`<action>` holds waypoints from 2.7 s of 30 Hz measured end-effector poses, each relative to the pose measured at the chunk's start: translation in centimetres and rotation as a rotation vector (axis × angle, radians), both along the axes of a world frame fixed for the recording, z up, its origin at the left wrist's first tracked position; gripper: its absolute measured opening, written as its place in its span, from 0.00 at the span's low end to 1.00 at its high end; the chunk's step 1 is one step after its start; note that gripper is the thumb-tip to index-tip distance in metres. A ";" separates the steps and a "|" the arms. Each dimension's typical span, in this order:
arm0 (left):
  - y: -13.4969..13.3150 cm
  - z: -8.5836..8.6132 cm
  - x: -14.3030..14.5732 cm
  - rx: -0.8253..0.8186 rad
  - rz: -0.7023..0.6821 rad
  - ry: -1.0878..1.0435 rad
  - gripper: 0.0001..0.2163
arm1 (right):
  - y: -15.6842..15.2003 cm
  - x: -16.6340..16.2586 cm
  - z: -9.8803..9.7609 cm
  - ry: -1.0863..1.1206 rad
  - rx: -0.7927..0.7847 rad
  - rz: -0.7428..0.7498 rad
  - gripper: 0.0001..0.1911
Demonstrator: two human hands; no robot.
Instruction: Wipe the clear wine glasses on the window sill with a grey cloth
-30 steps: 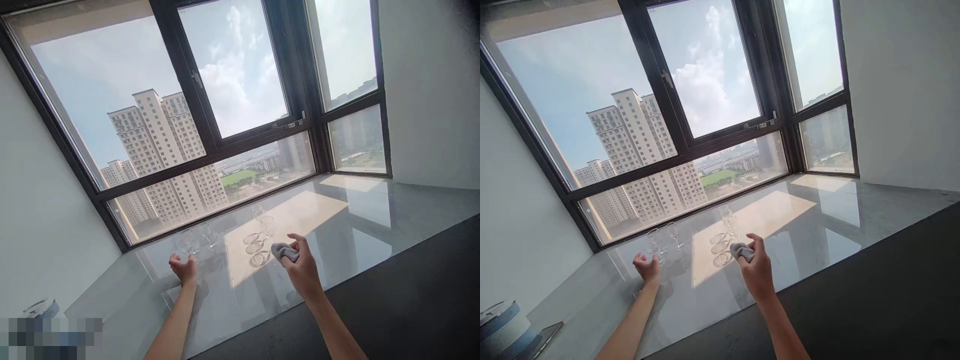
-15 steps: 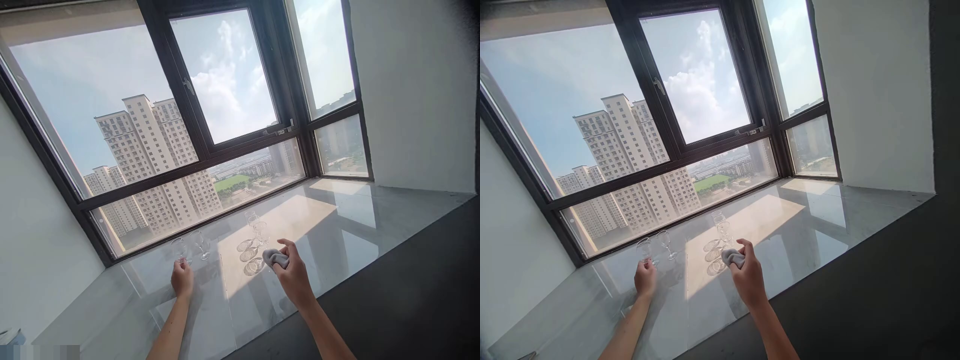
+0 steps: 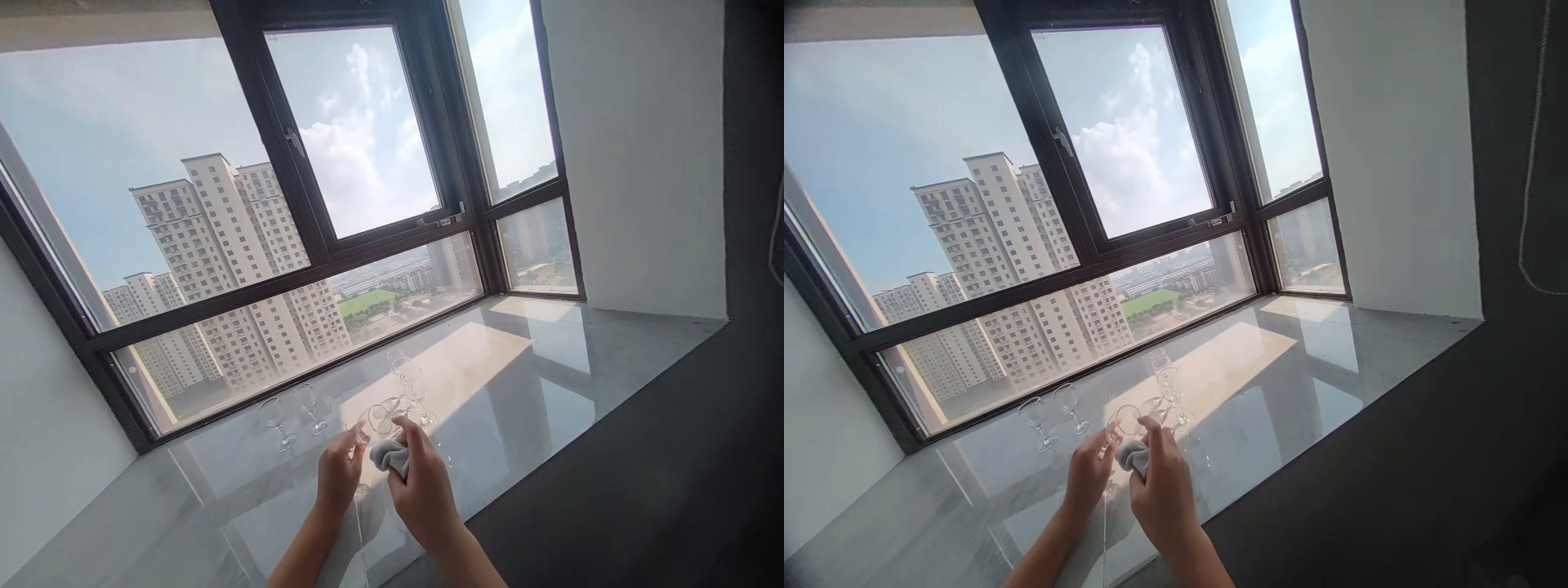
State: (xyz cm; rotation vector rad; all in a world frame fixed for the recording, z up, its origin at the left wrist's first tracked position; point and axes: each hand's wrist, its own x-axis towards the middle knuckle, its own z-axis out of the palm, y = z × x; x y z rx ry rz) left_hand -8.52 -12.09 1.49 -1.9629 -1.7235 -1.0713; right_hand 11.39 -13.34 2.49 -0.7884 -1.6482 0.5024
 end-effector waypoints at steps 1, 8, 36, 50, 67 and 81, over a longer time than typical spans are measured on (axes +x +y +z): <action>-0.2 0.2 -0.2 0.002 0.013 0.053 0.15 | -0.1 0.0 0.1 -0.022 0.029 0.004 0.36; -0.7 1.5 0.2 0.023 -0.029 0.340 0.17 | 0.1 0.7 0.7 -0.064 0.066 -0.030 0.35; 0.0 0.2 -0.3 -0.055 -0.134 0.231 0.11 | 1.3 3.1 1.5 0.044 -0.120 -0.043 0.27; -0.5 1.1 1.0 -0.055 -0.191 0.199 0.13 | 2.1 3.0 1.0 0.058 -0.171 -0.163 0.29; 0.2 1.0 0.7 -0.071 -0.116 -0.150 0.20 | 3.0 3.2 0.5 0.092 -0.254 -0.250 0.28; 1.3 -0.4 -0.4 -0.188 -0.040 -0.079 0.18 | 3.5 4.8 1.0 0.077 -0.376 -0.216 0.28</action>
